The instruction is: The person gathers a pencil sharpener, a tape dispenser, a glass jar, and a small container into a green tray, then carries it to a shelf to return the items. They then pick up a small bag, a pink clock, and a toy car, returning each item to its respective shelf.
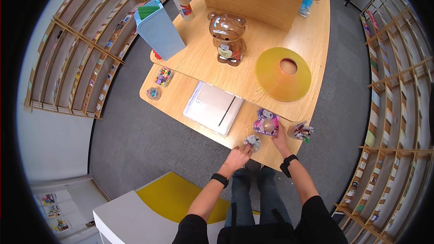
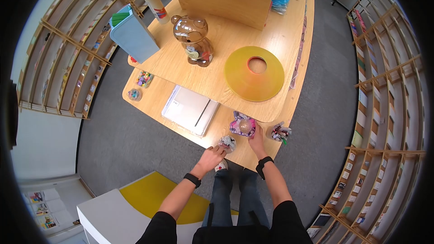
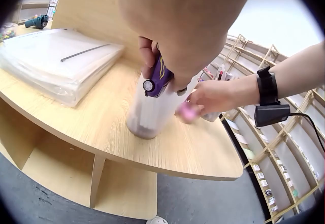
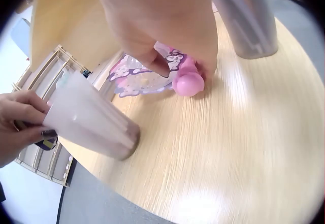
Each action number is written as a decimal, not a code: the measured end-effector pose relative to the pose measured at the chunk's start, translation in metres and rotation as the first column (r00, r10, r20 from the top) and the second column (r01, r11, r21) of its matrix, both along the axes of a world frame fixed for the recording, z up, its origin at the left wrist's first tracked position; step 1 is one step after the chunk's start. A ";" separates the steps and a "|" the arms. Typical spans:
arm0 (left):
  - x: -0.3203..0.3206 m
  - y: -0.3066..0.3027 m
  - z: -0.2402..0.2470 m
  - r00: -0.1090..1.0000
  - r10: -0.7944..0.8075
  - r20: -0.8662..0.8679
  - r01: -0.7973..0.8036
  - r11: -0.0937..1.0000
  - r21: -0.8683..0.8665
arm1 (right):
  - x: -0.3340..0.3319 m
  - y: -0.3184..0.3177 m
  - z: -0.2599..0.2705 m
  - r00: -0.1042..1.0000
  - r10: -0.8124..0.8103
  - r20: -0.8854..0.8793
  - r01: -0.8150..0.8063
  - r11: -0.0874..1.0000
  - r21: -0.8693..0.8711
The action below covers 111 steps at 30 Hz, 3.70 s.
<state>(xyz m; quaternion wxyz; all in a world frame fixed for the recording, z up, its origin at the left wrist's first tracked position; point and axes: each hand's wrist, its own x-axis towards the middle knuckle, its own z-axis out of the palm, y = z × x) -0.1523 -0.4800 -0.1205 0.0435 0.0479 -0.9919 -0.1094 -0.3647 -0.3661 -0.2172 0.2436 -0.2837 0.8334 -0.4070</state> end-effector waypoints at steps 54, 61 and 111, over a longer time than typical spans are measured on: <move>-0.036 0.030 0.213 0.964 0.192 -0.182 -0.002 0.692 0.722 | 0.029 0.067 0.300 0.837 0.382 -0.391 -0.475 0.863 -0.175; -0.083 0.081 0.205 0.950 0.165 -0.263 -0.034 0.897 0.442 | -0.021 0.104 0.294 0.792 0.461 -0.400 -0.561 0.808 -0.180; -0.362 -0.158 0.464 0.441 0.856 -0.270 -0.895 0.442 -0.062 | -0.469 0.031 0.294 0.741 0.672 0.002 -0.632 0.698 -0.337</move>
